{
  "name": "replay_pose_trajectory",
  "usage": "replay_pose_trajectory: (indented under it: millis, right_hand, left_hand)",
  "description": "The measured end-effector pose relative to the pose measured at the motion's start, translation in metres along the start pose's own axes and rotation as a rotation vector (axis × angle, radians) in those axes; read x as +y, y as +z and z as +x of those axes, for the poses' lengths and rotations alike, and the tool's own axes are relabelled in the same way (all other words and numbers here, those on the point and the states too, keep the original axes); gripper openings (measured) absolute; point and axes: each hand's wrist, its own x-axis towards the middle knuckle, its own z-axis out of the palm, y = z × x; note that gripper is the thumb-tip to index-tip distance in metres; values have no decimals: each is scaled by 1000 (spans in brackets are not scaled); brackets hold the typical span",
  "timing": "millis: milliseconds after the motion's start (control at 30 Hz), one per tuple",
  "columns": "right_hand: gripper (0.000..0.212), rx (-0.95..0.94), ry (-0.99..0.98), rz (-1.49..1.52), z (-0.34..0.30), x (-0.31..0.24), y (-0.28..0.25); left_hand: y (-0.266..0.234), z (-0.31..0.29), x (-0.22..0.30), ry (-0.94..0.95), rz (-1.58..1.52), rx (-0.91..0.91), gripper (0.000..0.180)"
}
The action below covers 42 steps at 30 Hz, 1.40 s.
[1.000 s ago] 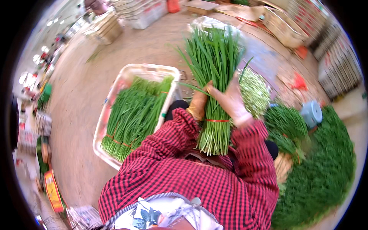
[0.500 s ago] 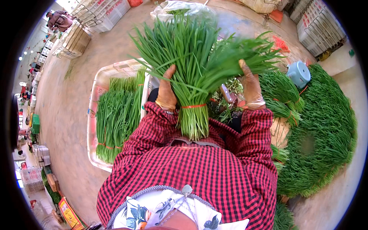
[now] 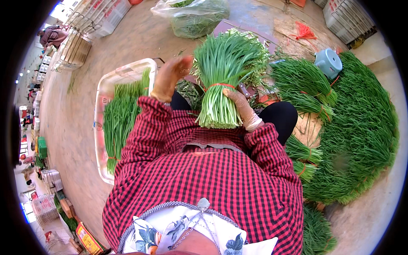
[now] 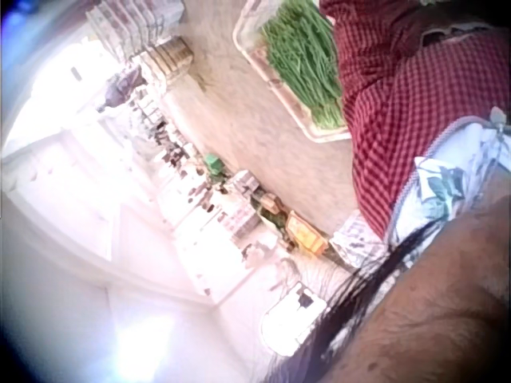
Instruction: The person trims the root ends of a large bundle of chives using a knife, secures the bundle with a rubber band, and places the finished bundle into a white plastic crate.
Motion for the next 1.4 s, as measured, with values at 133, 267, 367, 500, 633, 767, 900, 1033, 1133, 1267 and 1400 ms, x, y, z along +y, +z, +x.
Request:
replay_pose_trajectory:
  millis: [133,267,367,500,633,767,900,1033,1133,1267,1400]
  right_hand:
    - [57,-64,-87,-137,-13,-9,10]
    - [66,-204,-86,-217,-18,-19,45]
    - [73,-264,-11,-410,-15,-24,58]
    - [87,-127,-305,-709,-3,-52,73]
    - [69,58,-610,-660,37,-84,100]
    - [45,441,-792,-554,62,-108,86]
    - [38,387,-839,-547,32,-111,29]
    - [31,469,-835,-329,1,-100,28]
    - [30,482,-821,-336,-4,-102,8]
    - [31,441,-859,-429,-12,-106,20]
    - [33,450,-702,-466,-24,-133,27]
  left_hand:
    - [-37,-45,-55,-496,2,-139,56]
    - [17,-45,-70,-421,-591,-198,69]
    - [7,-21,-54,-302,-937,-515,62]
    - [12,-3,-27,-244,-833,-200,55]
    - [66,-7,1,-63,-251,86,45]
    - [69,-15,-6,-16,-120,125,45]
    - [49,-24,-10,-110,-601,9,40]
    - [40,-34,-11,-119,-604,-4,39]
    - [46,-33,-14,-87,-688,-6,39]
    - [50,-32,-10,-94,-660,29,38]
    - [50,-32,-4,-89,-606,99,38]
